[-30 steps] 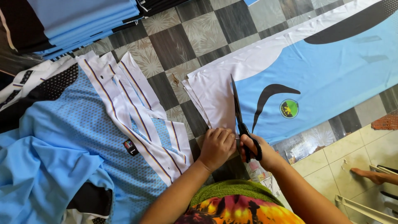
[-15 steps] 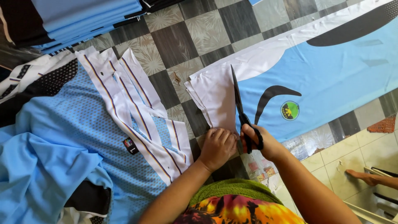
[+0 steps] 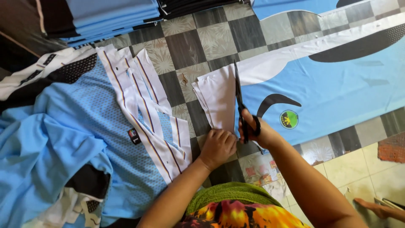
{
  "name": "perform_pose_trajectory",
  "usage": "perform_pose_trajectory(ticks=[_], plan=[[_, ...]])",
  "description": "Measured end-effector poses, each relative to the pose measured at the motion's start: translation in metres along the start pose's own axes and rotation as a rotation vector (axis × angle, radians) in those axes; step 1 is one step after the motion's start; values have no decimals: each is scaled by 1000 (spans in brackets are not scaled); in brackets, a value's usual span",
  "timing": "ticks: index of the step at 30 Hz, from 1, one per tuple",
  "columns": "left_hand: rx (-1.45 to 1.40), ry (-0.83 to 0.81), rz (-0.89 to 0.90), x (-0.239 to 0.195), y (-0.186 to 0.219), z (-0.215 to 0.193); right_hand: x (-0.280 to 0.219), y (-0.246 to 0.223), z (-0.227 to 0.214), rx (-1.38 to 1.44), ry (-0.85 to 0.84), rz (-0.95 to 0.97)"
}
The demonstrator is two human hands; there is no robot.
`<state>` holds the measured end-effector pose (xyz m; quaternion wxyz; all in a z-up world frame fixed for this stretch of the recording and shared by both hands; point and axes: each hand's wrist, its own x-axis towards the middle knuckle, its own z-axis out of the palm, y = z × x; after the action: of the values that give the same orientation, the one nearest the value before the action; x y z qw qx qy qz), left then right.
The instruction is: Cutting out printed jersey patterns from fabric sheets using large scissors.
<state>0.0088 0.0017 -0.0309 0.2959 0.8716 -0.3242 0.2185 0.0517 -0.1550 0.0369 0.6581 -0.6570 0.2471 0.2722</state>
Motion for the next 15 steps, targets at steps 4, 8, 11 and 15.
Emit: perform_pose_trajectory(ticks=[4, 8, 11, 15], plan=[[0, -15, -32, 2, 3, -1, 9, -10, -9, 2, -73, 41], [86, -51, -56, 1, 8, 2, 15, -6, -17, 50, -24, -9], [153, -63, -90, 0, 15, 3, 6, -20, -17, 52, -86, -32], [226, -93, -153, -4, 27, 4, 3, -43, -17, 79, -223, -9]])
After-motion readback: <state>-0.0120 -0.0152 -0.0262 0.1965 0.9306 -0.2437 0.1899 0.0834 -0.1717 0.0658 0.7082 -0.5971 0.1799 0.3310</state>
